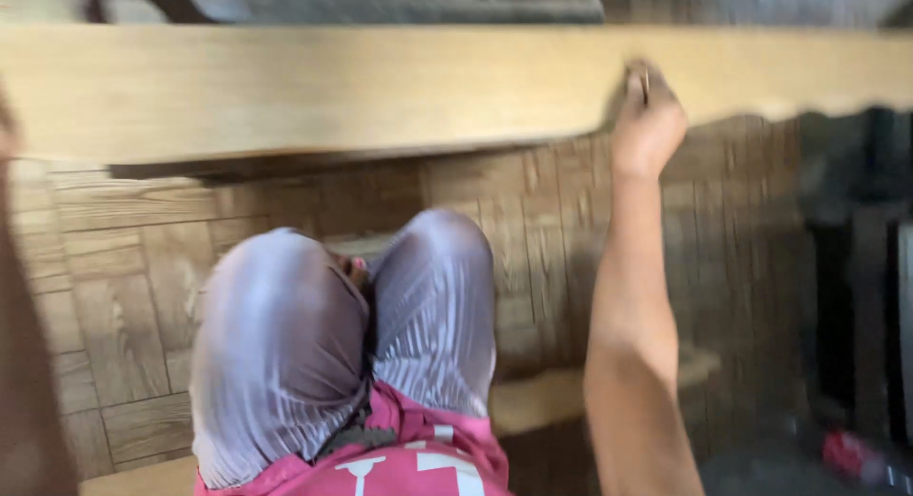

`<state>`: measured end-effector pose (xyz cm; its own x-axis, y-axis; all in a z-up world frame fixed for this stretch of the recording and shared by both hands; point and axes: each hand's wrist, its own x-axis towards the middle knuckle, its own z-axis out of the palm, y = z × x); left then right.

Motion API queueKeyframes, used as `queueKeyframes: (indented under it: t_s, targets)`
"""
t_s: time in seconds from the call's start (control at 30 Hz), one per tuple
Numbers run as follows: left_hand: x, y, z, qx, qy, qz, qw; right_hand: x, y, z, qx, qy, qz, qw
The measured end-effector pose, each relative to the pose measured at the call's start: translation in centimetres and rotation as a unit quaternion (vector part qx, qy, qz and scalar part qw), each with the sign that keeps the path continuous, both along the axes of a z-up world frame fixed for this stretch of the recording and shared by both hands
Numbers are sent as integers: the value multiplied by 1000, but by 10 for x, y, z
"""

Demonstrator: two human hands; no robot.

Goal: Sanding a long, shaped wooden board by hand using sandpaper while sitting on the floor.

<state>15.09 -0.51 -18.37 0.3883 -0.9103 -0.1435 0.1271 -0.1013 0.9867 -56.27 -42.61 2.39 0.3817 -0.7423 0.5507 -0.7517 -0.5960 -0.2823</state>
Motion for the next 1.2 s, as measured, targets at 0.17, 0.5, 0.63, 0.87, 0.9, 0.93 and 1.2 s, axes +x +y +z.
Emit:
queueKeyframes:
  t_s: [0.17, 0.5, 0.63, 0.87, 0.9, 0.93, 1.2]
  targets:
    - [-120, -3, 144, 93, -623, 281, 724, 90, 10, -82, 151, -94, 221, 959]
    - [-159, -13, 205, 166, -653, 295, 678, 151, 86, 28, 155, 22, 344, 926]
    - [-171, -20, 225, 235, -604, 267, 713, 71, 52, 69, 221, 28, 4, 975]
    - [-176, -22, 236, 240, -571, 281, 733, 78, 11, -23, -15, -3, 7, 1000]
    - [-174, -22, 237, 248, -571, 281, 731, 106, 18, -32, 137, -74, 135, 978]
    - [-175, -25, 235, 253, -572, 269, 733, 121, 33, -43, 286, -139, 245, 916]
    - [-177, -22, 242, 275, -551, 279, 737, 288, 172, -12, 113, 39, 375, 919]
